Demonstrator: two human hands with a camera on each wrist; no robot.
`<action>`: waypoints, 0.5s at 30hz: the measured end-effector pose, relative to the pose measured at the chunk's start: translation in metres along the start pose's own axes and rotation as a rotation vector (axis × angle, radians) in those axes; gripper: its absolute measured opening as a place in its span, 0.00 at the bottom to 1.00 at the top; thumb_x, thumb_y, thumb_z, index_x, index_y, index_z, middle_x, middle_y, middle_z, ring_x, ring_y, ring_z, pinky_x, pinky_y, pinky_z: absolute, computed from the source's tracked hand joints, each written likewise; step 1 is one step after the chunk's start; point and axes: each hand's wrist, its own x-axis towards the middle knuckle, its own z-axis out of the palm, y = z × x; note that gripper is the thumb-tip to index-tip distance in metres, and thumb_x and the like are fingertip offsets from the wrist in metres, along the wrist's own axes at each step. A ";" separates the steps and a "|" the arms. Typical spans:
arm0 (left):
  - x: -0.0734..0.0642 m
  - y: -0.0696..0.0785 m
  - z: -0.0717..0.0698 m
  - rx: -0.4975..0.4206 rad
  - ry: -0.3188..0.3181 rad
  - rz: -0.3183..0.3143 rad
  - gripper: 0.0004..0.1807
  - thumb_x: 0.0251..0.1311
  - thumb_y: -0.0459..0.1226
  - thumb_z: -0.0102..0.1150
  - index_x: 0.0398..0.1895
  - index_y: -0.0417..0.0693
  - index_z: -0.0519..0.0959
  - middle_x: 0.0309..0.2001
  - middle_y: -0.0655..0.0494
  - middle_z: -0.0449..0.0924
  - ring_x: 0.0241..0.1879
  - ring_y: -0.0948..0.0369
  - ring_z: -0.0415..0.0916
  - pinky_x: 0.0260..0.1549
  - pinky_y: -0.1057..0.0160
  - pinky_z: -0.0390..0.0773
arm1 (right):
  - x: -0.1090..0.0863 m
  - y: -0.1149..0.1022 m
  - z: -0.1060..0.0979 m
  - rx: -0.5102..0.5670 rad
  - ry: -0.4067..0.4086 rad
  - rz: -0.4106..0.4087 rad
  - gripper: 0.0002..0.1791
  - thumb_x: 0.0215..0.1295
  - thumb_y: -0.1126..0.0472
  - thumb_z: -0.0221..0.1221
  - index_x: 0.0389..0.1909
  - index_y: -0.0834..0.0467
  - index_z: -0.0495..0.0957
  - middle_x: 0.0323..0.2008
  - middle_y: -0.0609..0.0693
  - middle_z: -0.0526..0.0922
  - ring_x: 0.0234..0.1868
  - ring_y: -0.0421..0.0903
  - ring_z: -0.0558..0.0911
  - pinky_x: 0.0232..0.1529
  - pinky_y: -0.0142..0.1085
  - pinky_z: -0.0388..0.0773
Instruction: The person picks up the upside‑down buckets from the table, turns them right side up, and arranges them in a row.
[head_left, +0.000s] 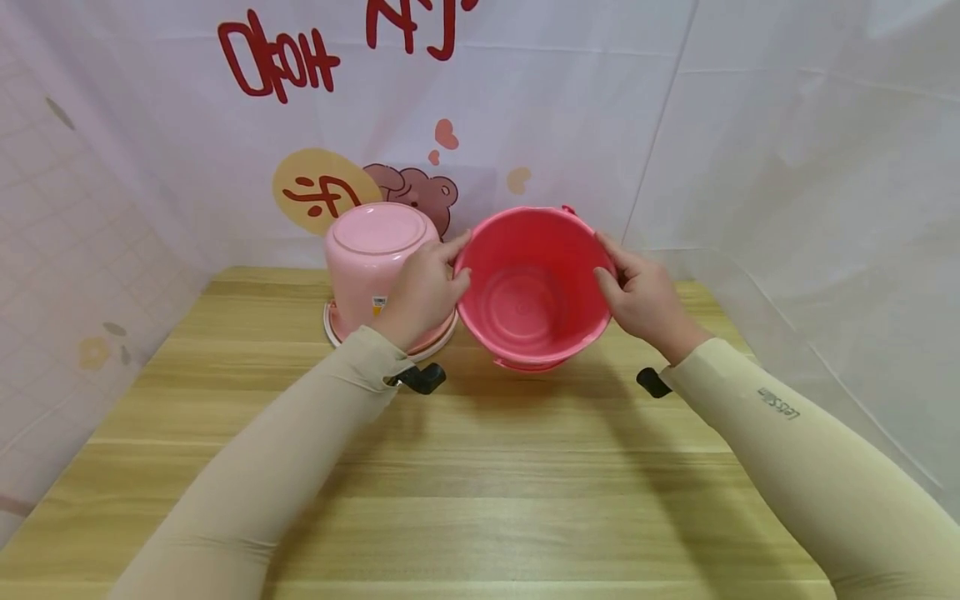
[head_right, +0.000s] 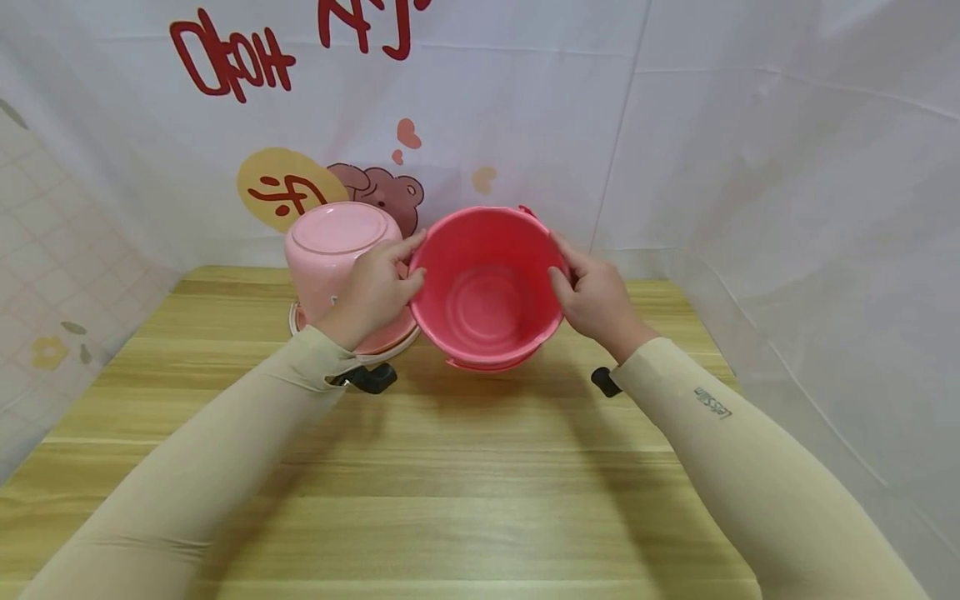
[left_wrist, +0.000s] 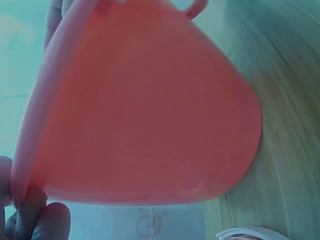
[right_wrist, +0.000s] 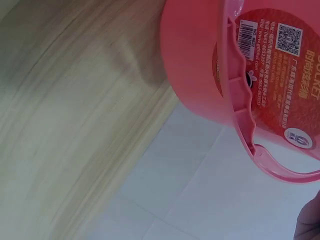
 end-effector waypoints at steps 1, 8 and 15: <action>0.000 0.000 0.000 0.006 0.003 0.000 0.34 0.73 0.37 0.60 0.81 0.55 0.66 0.44 0.48 0.76 0.30 0.55 0.77 0.27 0.63 0.81 | 0.001 0.000 0.001 -0.010 0.007 0.004 0.31 0.79 0.60 0.56 0.80 0.53 0.65 0.27 0.57 0.83 0.22 0.45 0.77 0.22 0.25 0.75; -0.006 0.000 -0.001 0.009 -0.045 0.001 0.40 0.73 0.45 0.63 0.84 0.53 0.60 0.60 0.46 0.76 0.49 0.55 0.78 0.44 0.59 0.88 | 0.004 -0.005 0.003 -0.004 0.014 0.083 0.30 0.79 0.61 0.56 0.79 0.53 0.67 0.31 0.60 0.87 0.22 0.46 0.79 0.22 0.27 0.77; -0.019 0.002 0.003 0.021 -0.104 0.049 0.55 0.65 0.55 0.69 0.87 0.50 0.49 0.78 0.45 0.59 0.72 0.49 0.68 0.58 0.50 0.85 | 0.006 -0.005 0.005 0.014 0.017 0.130 0.30 0.79 0.60 0.55 0.79 0.54 0.67 0.29 0.61 0.86 0.20 0.46 0.79 0.21 0.28 0.76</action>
